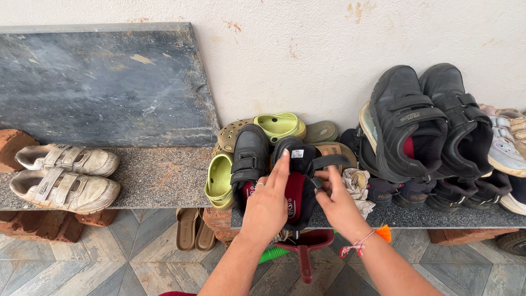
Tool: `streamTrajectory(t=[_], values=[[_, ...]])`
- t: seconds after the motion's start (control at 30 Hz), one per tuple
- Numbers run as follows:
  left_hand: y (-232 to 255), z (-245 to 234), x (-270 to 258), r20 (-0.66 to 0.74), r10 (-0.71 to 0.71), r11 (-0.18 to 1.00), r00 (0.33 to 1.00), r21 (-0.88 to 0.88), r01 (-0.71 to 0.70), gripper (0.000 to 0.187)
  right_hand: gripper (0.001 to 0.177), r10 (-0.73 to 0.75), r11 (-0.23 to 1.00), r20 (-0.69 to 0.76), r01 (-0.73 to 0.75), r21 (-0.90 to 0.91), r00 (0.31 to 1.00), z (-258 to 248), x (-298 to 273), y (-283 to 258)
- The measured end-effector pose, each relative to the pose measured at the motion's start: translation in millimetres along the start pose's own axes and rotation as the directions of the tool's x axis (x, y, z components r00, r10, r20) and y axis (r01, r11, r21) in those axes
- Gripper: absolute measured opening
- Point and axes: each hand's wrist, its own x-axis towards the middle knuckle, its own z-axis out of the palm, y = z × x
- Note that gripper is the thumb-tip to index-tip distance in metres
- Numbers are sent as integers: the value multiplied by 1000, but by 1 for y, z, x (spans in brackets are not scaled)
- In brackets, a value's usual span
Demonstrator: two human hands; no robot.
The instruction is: The person wipes a black child's shoe with a white cloth, cleaning the upper, sole, and interior. They remove the red insole, wipe it separately, then reinsert it and fasten the velcro strap. The shoe is placed back on a shelf among other footwear.
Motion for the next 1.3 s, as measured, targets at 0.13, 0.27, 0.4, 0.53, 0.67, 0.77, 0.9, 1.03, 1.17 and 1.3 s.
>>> streamTrajectory(t=[0.13,0.27,0.4,0.53,0.67,0.77,0.9,1.03,1.17,1.3], values=[[4,3,0,-116,188,982,975,27,-186,98,91,50,999,35,-50,0,998,-8,1,-10],[4,9,4,-116,177,979,977,-78,-187,95,59,-22,989,19,25,-147,1000,-8,2,-1],[-4,21,8,-79,112,971,991,-205,-126,82,61,-45,985,-8,43,-165,999,-9,1,5],[-16,26,13,-74,15,929,997,-367,-42,77,52,20,985,1,-19,-169,1000,-8,-1,4],[-16,27,10,-76,-9,909,997,-415,-23,63,76,22,992,-7,-23,-124,1000,-7,-2,-9],[-16,28,8,-104,-13,915,994,-402,-30,46,78,-1,996,-13,-1,-89,1000,-6,-1,-13],[-12,27,4,-111,-67,938,992,-346,25,27,76,28,994,-39,-32,-106,999,-5,-1,-8],[-4,21,-2,-251,151,963,956,-183,-200,38,72,27,993,-54,-33,-115,998,-6,-1,-1],[-8,19,-5,-231,335,941,913,35,-336,39,57,-24,994,-33,20,-112,999,-6,0,4],[-15,24,-10,-173,354,934,919,101,-341,24,63,37,994,-62,-44,-105,997,-2,-1,-1]])
